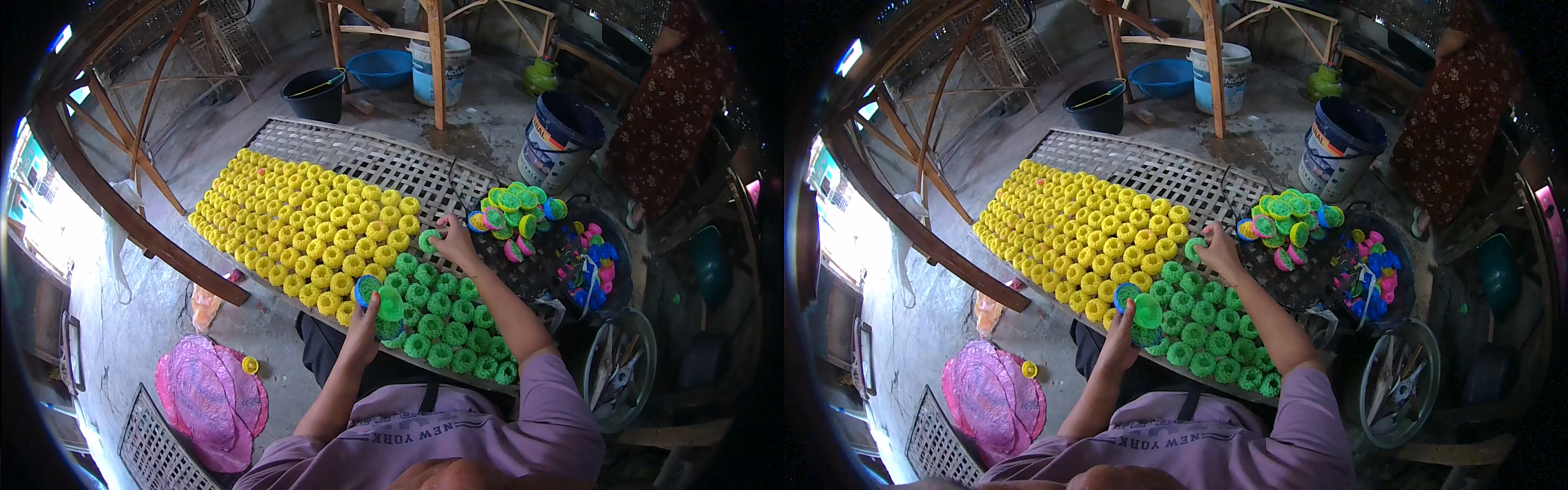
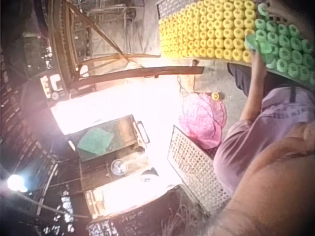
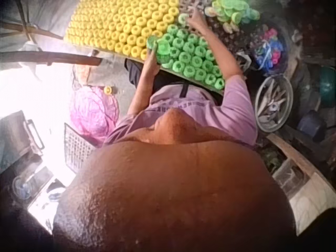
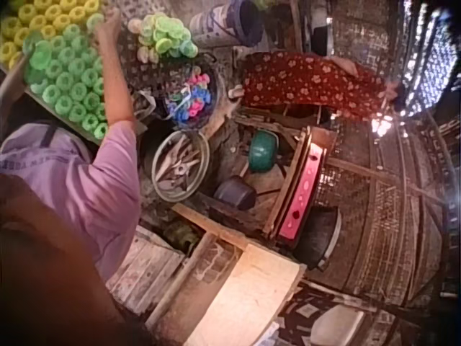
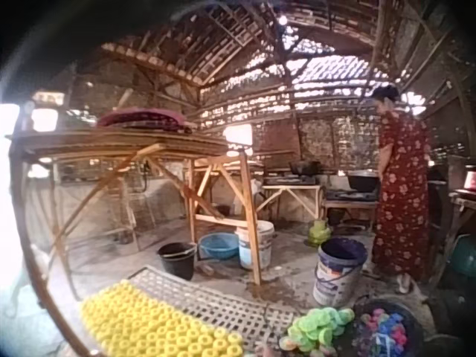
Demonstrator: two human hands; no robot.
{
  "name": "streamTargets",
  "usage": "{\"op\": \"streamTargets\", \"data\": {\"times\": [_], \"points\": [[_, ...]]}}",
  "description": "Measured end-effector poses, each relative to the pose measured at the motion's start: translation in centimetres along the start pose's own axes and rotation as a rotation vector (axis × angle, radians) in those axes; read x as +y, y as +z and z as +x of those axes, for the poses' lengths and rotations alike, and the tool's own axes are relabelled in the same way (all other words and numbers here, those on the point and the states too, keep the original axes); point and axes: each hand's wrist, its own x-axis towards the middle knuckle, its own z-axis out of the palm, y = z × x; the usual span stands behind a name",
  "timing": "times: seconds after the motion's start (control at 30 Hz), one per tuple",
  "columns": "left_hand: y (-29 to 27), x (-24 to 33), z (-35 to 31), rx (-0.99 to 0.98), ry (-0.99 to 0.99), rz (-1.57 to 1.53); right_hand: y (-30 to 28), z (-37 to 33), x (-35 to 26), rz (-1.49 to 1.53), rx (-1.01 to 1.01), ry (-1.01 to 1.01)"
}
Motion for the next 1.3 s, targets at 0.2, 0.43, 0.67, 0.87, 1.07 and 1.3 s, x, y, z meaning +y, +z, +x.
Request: {"op": "streamTargets", "data": {"times": [0.2,0.43,0.67,0.87,1.07,1.3], "points": [[-1.2,1.4,0.8,0.019,0.014,0.002,2.7,1.7,0.5,-0.106,-0.079,0.020],[-1.6,0.8,0.8,0.015,-0.006,-0.047,1.2,-3.1,-4.2,-0.755,0.074,-0.389],[2.4,-0.9,0.5,-0.063,-0.106,-0.159,-2.1,-13.0,-9.9,0.031,-0.458,-0.510],[5.6,-2.8,-0.3,-0.052,-0.093,-0.058,-6.5,-16.2,-10.5,0.048,-0.395,-0.436],[6.7,-2.6,-3.2,-0.165,-0.111,-0.101,-10.1,-19.2,-9.6,0.179,-0.169,-0.310],[5.3,-2.2,-4.9,-0.252,0.023,0.102,-23.9,-17.2,-4.4,-0.559,0.792,-0.009]]}}
